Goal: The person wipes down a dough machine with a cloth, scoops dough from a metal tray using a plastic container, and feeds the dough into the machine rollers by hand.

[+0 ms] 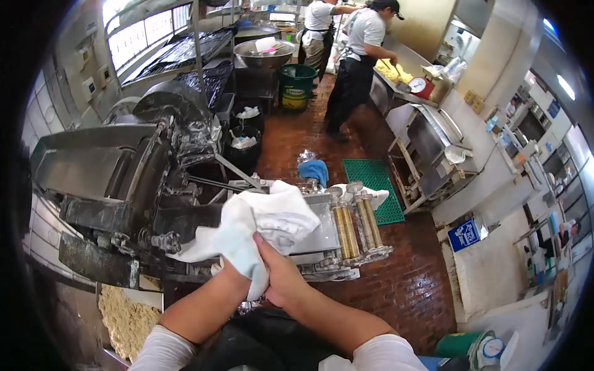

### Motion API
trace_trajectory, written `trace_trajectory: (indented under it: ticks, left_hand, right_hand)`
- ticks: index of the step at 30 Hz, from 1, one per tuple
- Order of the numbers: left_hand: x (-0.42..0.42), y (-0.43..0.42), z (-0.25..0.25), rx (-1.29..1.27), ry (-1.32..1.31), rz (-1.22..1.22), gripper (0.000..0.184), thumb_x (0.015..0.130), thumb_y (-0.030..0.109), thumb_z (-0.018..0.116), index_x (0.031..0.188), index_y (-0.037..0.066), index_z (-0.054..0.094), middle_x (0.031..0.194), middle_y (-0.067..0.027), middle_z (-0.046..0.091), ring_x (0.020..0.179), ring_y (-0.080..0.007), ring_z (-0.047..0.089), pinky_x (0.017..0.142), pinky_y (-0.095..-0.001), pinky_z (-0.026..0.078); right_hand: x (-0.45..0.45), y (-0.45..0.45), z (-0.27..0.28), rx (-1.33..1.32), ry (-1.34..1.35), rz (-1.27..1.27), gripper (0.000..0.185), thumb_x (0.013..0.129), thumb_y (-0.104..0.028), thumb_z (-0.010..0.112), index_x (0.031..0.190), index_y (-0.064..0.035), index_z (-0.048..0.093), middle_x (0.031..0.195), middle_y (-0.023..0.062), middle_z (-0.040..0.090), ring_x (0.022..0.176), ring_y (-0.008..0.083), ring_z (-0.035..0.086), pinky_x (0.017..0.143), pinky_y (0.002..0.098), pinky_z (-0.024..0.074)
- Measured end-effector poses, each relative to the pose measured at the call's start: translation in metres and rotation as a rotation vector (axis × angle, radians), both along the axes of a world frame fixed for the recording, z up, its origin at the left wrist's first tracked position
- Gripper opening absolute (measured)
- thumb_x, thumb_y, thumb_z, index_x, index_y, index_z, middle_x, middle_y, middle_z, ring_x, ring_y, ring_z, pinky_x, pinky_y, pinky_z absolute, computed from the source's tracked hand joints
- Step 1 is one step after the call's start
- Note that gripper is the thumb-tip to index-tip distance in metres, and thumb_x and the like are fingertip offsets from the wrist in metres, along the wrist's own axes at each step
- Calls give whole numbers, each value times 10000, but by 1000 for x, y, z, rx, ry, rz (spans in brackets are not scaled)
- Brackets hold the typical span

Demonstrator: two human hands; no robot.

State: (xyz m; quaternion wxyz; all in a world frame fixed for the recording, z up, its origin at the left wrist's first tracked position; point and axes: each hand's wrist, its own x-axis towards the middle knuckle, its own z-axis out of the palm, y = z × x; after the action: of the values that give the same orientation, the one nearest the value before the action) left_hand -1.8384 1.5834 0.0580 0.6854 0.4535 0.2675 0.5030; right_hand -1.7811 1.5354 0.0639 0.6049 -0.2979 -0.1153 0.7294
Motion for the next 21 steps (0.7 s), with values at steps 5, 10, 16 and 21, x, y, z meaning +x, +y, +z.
trace_trajectory:
  ticks: [5, 10, 16, 21]
  left_hand:
    - [-43, -34, 11, 493, 217, -200, 350, 934, 254, 497, 1160, -8, 553, 1176, -124, 581, 1094, -225, 555, 937, -338, 415]
    - [-119, -38, 3, 189, 366, -404, 528, 900, 348, 577, 1286, 0, 481, 1223, -122, 574, 1141, -240, 542, 987, -372, 383]
    - [-95, -27, -32, -347, -431, -523, 868, 764, 502, 705, 1417, 83, 317, 1335, -121, 477, 1204, -230, 495, 1018, -430, 399]
    - [-83, -21, -17, -358, -216, -375, 835, 678, 95, 776, 1389, 66, 340, 1254, -149, 533, 1116, -297, 565, 950, -416, 477]
  right_hand:
    - [9, -1, -10, -142, -104, 25, 507, 930, -401, 545, 1279, -38, 483, 1217, 87, 579, 1091, 195, 569, 936, 356, 453]
    - [49, 35, 4, 218, 498, 298, 701, 906, -590, 435, 1311, -18, 450, 1226, 157, 569, 1120, 301, 560, 971, 416, 442]
    - [17, 29, 2, -61, 430, 331, 686, 902, -559, 464, 1288, 7, 452, 1178, 192, 582, 986, 313, 624, 867, 431, 511]
    - [-7, 21, -43, -124, 241, 227, 601, 924, -491, 450, 1249, 14, 482, 1120, 182, 598, 952, 297, 623, 853, 400, 503]
